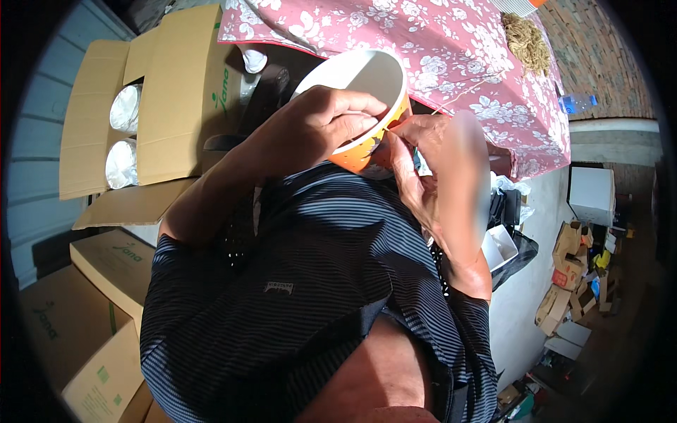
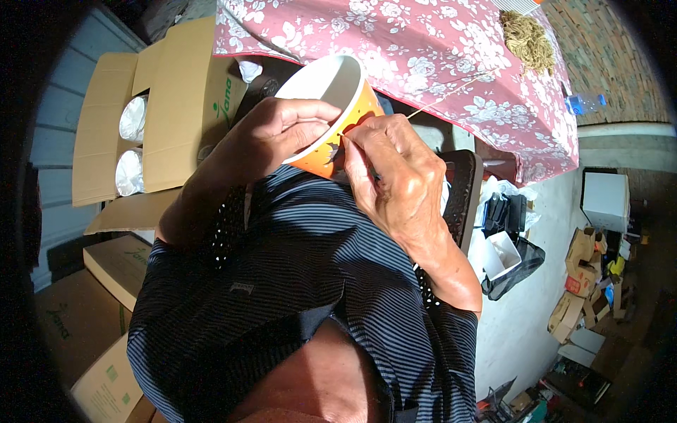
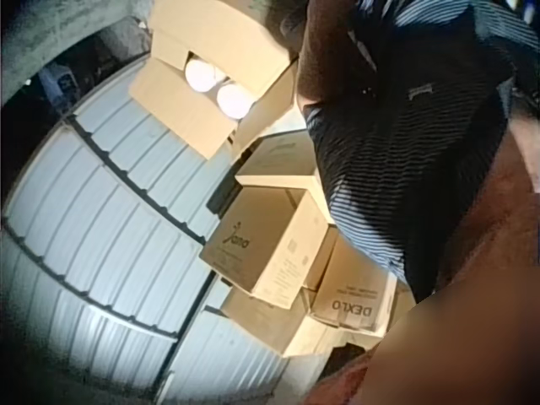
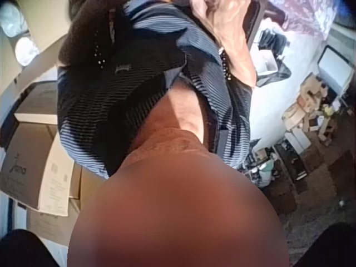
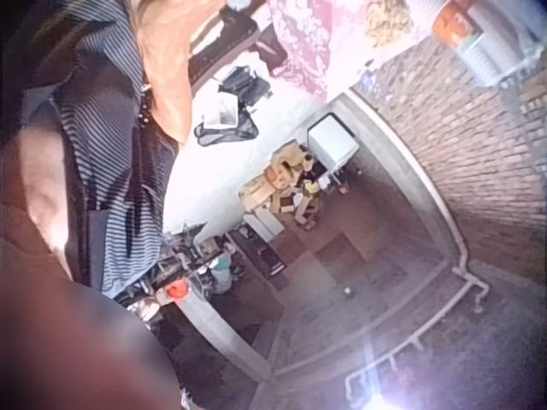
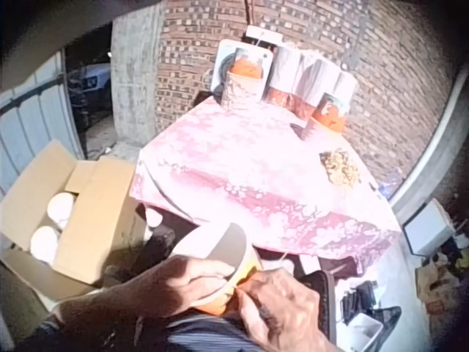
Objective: Manually assembling paper bowls by threading components using a needle and string.
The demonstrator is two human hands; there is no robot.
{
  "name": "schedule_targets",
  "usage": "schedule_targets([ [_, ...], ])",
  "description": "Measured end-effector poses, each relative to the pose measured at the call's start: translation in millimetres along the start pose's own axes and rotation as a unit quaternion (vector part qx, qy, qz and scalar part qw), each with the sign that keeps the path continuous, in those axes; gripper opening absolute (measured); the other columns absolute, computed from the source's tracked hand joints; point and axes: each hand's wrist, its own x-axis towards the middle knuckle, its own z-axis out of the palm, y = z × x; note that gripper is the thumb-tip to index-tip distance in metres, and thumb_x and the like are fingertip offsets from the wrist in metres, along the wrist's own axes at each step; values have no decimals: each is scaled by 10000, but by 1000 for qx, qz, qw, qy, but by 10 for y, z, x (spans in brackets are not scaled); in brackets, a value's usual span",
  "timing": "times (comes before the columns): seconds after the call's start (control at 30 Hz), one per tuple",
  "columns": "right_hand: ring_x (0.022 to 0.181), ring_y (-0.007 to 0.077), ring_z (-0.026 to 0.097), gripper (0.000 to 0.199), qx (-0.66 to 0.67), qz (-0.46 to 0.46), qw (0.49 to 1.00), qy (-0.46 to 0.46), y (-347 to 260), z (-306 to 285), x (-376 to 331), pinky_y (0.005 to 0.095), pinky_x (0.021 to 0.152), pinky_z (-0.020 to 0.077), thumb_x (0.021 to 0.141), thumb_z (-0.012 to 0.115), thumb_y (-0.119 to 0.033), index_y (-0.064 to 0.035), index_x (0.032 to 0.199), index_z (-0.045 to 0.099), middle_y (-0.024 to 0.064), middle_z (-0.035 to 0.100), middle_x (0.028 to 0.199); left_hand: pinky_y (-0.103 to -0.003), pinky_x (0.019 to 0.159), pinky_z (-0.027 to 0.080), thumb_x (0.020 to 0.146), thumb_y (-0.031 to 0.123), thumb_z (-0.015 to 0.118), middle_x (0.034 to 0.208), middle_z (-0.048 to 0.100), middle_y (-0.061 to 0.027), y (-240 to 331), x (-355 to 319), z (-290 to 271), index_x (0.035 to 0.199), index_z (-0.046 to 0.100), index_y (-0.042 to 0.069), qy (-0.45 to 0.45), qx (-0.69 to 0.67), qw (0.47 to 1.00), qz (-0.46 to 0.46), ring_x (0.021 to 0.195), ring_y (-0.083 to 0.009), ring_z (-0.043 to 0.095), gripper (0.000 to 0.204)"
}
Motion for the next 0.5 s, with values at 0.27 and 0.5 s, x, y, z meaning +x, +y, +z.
schedule_targets([
  [0.27,721,280,711,130,-27,0,999,-18,-45,-24,-12,357,608,564,820,798,25,16,923,719,129,685,843,-254,796,544,1025,1,588,930,736,-111,2,2,-6,1119,676,-87,-17,18,999,-46,890,-86,681,156],
  [0.5,792,238,752,242,55,96,991,-70,-24,-93,23,333,651,572,877,776,-18,3,1099,682,139,721,862,-290,591,462,964,39,648,712,636,-99,-16,1,8,990,686,-24,33,41,998,18,628,-109,589,78],
])
